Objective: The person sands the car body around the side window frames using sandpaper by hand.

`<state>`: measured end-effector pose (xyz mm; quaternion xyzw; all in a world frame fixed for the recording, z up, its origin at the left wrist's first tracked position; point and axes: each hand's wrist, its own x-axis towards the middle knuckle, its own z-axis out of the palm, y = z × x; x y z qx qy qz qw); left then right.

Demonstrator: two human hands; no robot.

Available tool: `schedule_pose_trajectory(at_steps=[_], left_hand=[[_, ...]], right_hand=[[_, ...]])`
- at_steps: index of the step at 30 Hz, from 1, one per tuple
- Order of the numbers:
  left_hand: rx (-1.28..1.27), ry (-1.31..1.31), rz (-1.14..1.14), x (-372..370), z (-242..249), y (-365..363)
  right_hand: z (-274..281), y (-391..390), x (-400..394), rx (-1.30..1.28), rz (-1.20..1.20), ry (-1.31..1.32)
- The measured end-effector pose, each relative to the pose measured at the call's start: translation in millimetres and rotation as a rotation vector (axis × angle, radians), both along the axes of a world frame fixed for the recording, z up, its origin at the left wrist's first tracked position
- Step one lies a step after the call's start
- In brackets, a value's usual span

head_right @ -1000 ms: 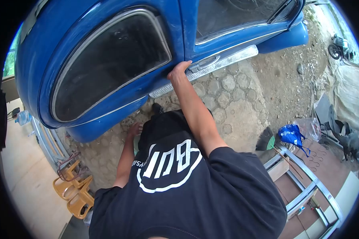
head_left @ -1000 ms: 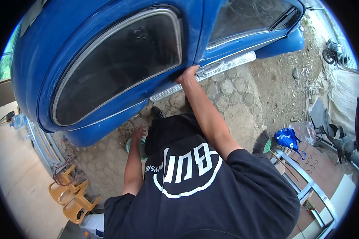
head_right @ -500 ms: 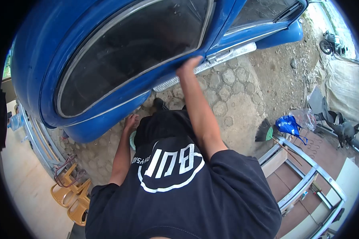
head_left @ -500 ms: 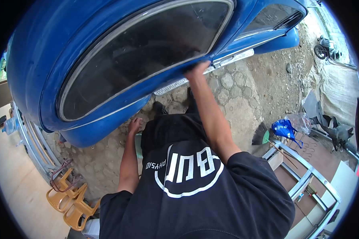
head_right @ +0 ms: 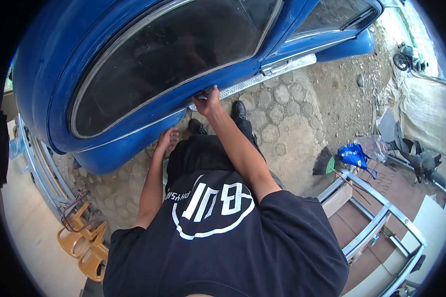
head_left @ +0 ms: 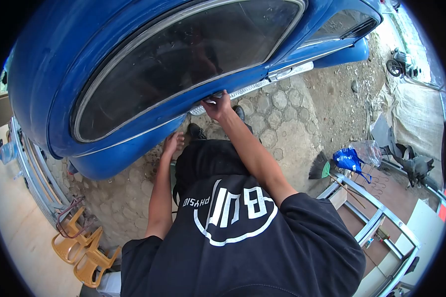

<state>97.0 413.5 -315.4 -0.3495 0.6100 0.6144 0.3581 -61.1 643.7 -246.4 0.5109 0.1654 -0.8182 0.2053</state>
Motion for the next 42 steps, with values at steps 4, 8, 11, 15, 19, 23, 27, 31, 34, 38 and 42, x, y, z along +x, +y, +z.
schedule_pose_trajectory(at_steps=[4,8,11,15,19,23,27,31,34,38,42], left_hand=[[0.171,0.082,0.13,-48.5,48.5,40.5],[0.352,0.083,0.191,-81.2,64.0,78.0],[0.509,0.025,0.381,-95.9,87.3,102.3],[0.463,0.007,0.587,-103.1,103.1,125.4],[0.445,0.059,0.556,-96.2,80.1,130.2],[0.375,0.203,0.399,-88.1,66.4,139.3],[-0.171,0.349,0.212,-87.3,46.1,143.8],[-0.628,0.581,0.209,-94.7,61.4,155.0],[-0.75,0.648,0.132,-96.6,69.4,151.6],[-0.817,0.776,0.178,-94.3,72.1,152.4],[-0.957,0.637,0.131,-95.0,76.9,148.8]], right_hand=[[-15.9,24.9,-15.8,0.062,0.008,0.016],[23.1,44.2,-20.0,0.108,0.014,0.079],[33.7,46.0,-17.4,0.141,-0.017,0.025],[5.4,59.9,1.4,0.195,0.201,0.236],[39.2,88.1,7.5,0.418,0.661,0.254],[41.2,95.9,8.0,0.558,0.834,0.341],[-28.4,102.5,11.5,1.085,1.063,0.693],[8.8,94.1,13.2,1.388,1.062,0.87],[21.9,85.2,7.7,1.477,1.115,0.878],[24.3,83.4,0.2,1.423,1.105,1.014],[17.8,82.1,-0.2,1.562,1.171,0.994]])
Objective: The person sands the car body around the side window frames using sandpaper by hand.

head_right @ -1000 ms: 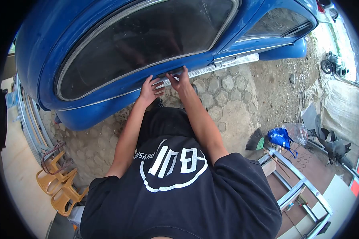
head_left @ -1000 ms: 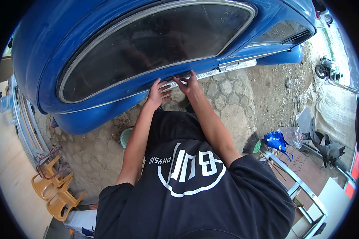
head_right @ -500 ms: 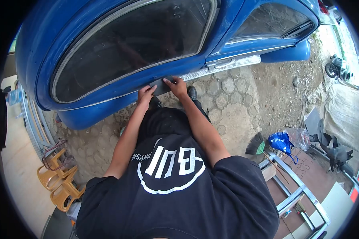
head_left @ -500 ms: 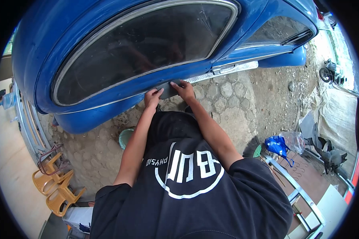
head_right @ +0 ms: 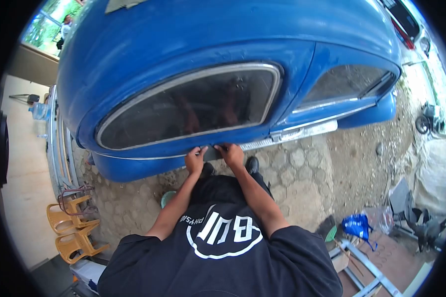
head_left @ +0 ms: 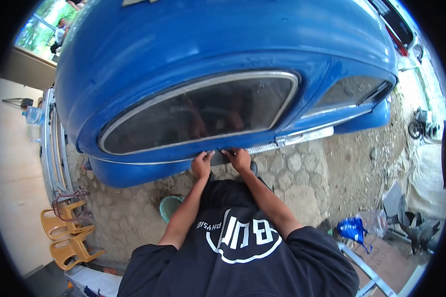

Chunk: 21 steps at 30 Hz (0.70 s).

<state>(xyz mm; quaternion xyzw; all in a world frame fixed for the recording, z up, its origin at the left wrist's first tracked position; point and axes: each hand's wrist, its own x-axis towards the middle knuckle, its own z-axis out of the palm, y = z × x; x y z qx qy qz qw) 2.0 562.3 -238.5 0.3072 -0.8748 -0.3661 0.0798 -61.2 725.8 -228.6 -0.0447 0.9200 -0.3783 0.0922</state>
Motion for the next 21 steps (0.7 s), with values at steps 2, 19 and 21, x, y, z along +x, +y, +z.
schedule_pose_trajectory(at_steps=[2,19,21], left_hand=[[-0.009,-0.051,-0.048,-2.6,-3.3,5.1],[-0.121,-0.162,0.0,-10.0,-12.6,16.8],[-0.091,-0.146,0.061,2.9,-17.3,-0.7]], right_hand=[[10.9,8.7,-6.0,0.083,-0.071,-0.058],[5.5,19.1,-10.9,0.087,-0.047,0.014],[9.0,0.4,-3.8,0.14,-0.008,0.0]])
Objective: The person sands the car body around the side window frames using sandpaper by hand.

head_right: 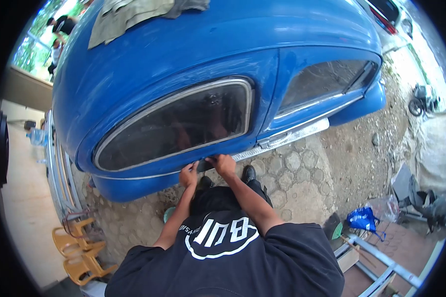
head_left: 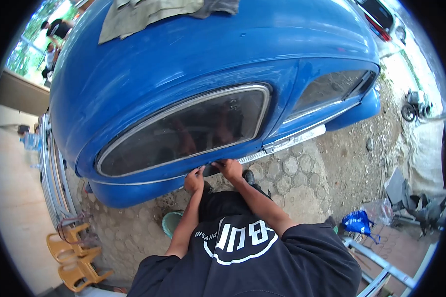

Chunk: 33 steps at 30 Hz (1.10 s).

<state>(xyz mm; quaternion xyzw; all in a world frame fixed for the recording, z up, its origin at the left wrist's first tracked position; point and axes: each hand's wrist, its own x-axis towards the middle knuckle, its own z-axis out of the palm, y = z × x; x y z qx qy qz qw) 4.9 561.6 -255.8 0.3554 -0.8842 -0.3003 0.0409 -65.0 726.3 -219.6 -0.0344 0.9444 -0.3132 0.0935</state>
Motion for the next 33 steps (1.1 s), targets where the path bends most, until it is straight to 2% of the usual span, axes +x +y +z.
schedule_pose_trajectory(at_steps=[4,6,11,13,17,20,23,24,27,29,33], left_hand=[[-0.045,-0.132,-0.091,-4.9,27.6,-6.7],[-0.053,-0.086,-0.177,-14.0,29.1,-4.2],[-0.08,-0.075,-0.216,-8.0,25.1,-24.2],[-0.093,-0.089,-0.177,2.3,17.2,-36.2],[-0.028,-0.139,-0.227,7.8,-1.7,-51.3],[0.035,-0.14,-0.399,2.3,-4.8,-48.8],[0.331,-0.059,-0.579,-6.3,-10.3,-35.7],[0.342,-0.055,-0.642,-9.2,-7.7,-29.4],[0.366,-0.071,-0.802,-18.8,48.1,13.9],[0.436,-0.08,-0.839,-22.6,66.7,42.6],[0.558,-0.076,-0.891,-28.9,53.2,91.4]], right_hand=[[7.5,-1.8,4.1,-0.017,-0.043,-0.079],[14.7,7.9,-1.3,-0.056,-0.118,-0.094],[-1.8,-19.7,20.7,-0.003,-0.195,-0.115],[-14.3,-38.6,31.9,0.034,-0.227,-0.218],[11.0,-49.1,41.9,0.031,-0.29,-0.413],[-1.3,-19.9,64.3,-0.07,-0.194,-0.335],[-2.5,22.8,84.9,-0.194,-0.2,-0.283],[1.8,37.5,89.1,-0.229,-0.206,-0.272],[27.0,77.0,106.3,-0.351,-0.301,-0.233],[44.3,101.9,110.7,-0.371,-0.378,-0.278],[31.6,147.2,116.3,-0.443,-0.533,-0.207]])
